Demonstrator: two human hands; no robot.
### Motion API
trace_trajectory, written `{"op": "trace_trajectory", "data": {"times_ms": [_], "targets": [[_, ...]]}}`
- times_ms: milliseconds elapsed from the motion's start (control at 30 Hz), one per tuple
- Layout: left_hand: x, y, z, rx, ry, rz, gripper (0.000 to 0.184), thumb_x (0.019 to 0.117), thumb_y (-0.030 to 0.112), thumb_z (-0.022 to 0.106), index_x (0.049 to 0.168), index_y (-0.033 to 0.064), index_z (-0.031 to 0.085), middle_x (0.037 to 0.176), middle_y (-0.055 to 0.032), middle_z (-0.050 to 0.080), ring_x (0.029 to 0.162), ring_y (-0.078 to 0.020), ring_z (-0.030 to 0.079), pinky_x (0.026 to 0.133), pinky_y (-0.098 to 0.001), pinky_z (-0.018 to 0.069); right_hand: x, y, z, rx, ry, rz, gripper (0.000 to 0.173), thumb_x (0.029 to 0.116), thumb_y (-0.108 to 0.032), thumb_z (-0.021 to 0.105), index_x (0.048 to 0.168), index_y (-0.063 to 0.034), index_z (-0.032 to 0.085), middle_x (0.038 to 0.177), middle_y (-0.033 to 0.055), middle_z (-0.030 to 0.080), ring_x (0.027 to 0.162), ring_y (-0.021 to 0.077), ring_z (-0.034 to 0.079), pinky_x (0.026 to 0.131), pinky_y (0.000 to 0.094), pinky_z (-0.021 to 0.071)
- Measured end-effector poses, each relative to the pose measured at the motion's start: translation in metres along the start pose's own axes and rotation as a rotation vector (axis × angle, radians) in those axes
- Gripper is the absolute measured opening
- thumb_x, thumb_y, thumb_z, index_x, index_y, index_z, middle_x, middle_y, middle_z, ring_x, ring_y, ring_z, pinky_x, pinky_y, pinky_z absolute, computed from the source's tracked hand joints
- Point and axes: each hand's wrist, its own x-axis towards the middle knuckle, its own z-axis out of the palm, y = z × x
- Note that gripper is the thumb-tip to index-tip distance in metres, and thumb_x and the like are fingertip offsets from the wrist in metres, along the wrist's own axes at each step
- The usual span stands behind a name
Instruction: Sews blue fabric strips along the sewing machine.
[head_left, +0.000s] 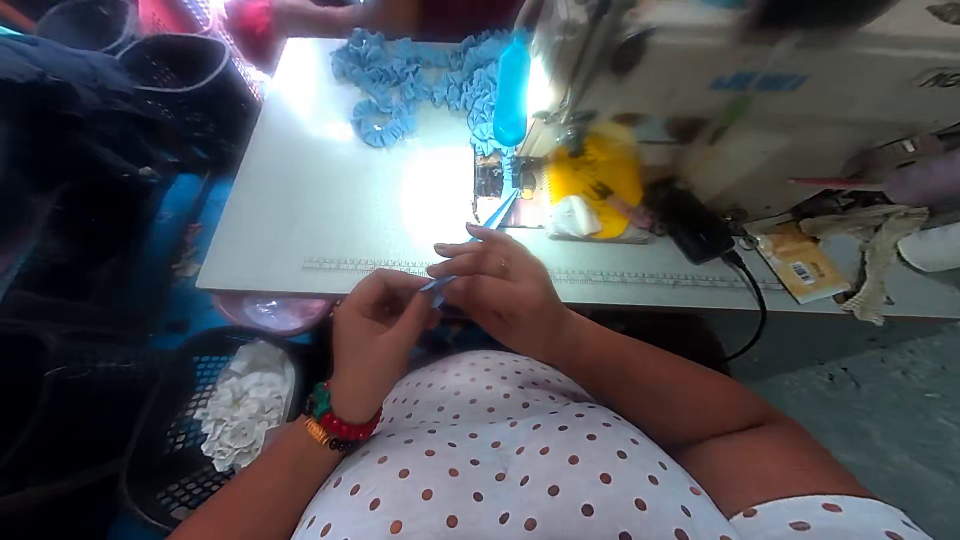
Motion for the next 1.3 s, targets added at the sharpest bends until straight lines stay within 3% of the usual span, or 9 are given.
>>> {"op": "trace_trajectory", "data": {"times_ms": [167,333,467,567,700,767,833,1000,1300], "targets": [[-0.003,-0.002,0.0,0.175,-0.081,0.173,0.019,0.0937,0.014,0.073,0.111,0.0077,0.067,0.097,0.0036,0.071,0.082,-0.0053,0.07,0.074,-0.0238,0.0623,0.002,-0.002,-0.008,0.093,0.005,0.089,0.007,0.0939,-0.005,0.068,0.09,-0.0014,0.074,0.097,0.0094,0.076,0.101,0.0178,0.073,0.11,0.0421,0.0497],[0.002,-0.004,0.001,0.451,-0.027,0.458,0.013,0.0961,0.011,0.068,0.102,0.0008,0.072,0.091,-0.0026,0.07,0.078,-0.0003,0.062,0.071,-0.0147,0.0524,0.0,-0.008,-0.015,0.046,0.06,0.101,0.006,0.0926,-0.006,0.07,0.091,-0.0013,0.073,0.095,0.009,0.076,0.1,0.0184,0.073,0.107,0.0404,0.0518],[0.007,-0.004,0.003,0.618,-0.121,0.68,0.013,0.0998,0.015,0.064,0.097,0.0056,0.072,0.088,-0.007,0.07,0.084,-0.0117,0.066,0.075,-0.0238,0.0528,-0.015,-0.022,-0.029,-0.168,0.031,0.048,0.014,0.0981,-0.006,0.064,0.107,-0.004,0.075,0.095,0.0082,0.075,0.096,0.0175,0.072,0.106,0.0445,0.0511],[0.008,-0.014,0.008,0.55,-0.326,0.771,0.017,0.103,0.018,0.061,0.098,0.0074,0.072,0.088,-0.0086,0.073,0.085,-0.0157,0.069,0.075,-0.0279,0.0545,-0.045,-0.034,-0.041,-0.256,-0.018,0.071,0.014,0.0979,-0.004,0.064,0.101,-0.0065,0.078,0.096,0.0086,0.077,0.101,0.0182,0.073,0.105,0.0435,0.0527],[0.026,-0.038,0.018,0.414,-0.574,0.553,0.028,0.1062,0.029,0.055,0.105,0.0074,0.072,0.098,-0.0057,0.072,0.095,-0.0113,0.067,0.085,-0.0262,0.0549,-0.084,-0.037,-0.057,-0.184,-0.213,0.165,0.019,0.1015,-0.005,0.056,0.103,-0.0086,0.075,0.102,0.0088,0.078,0.105,0.0209,0.074,0.104,0.0416,0.0557],[0.055,-0.053,0.029,0.562,-0.533,0.389,0.028,0.1023,0.025,0.056,0.112,0.0061,0.074,0.105,-0.0087,0.073,0.1,-0.0197,0.068,0.089,-0.0381,0.0553,-0.098,-0.033,-0.059,-0.123,-0.297,0.213,0.021,0.1023,-0.006,0.054,0.101,-0.0086,0.075,0.103,0.0087,0.078,0.106,0.0214,0.074,0.102,0.0398,0.0569],[0.1,-0.071,0.045,0.636,-0.493,0.229,0.03,0.1023,0.016,0.054,0.124,0.0043,0.07,0.119,-0.0142,0.07,0.112,-0.0302,0.064,0.099,-0.0513,0.048,-0.109,-0.027,-0.057,-0.087,-0.346,0.237,0.022,0.1027,-0.008,0.054,0.099,-0.0088,0.076,0.103,0.0082,0.078,0.106,0.0206,0.074,0.1,0.0374,0.0575],[0.193,-0.108,0.085,0.853,-0.535,0.106,0.05,0.0973,0.013,0.052,0.147,0.014,0.056,0.15,-0.0124,0.054,0.144,-0.0353,0.043,0.115,-0.0636,0.0279,-0.121,-0.015,-0.047,-0.14,-0.321,0.203,0.023,0.1023,-0.007,0.053,0.098,-0.0093,0.076,0.101,0.0078,0.079,0.103,0.0203,0.076,0.098,0.0368,0.0586],[0.212,-0.119,0.096,0.904,-0.55,0.118,0.042,0.1001,0.024,0.047,0.137,0.022,0.066,0.147,-0.006,0.057,0.142,-0.0316,0.044,0.114,-0.0633,0.0231,-0.105,0.036,-0.044,-0.289,-0.249,0.2,0.022,0.1008,-0.004,0.057,0.098,-0.0072,0.078,0.102,0.0088,0.079,0.106,0.0215,0.075,0.1,0.0402,0.0581]]}}
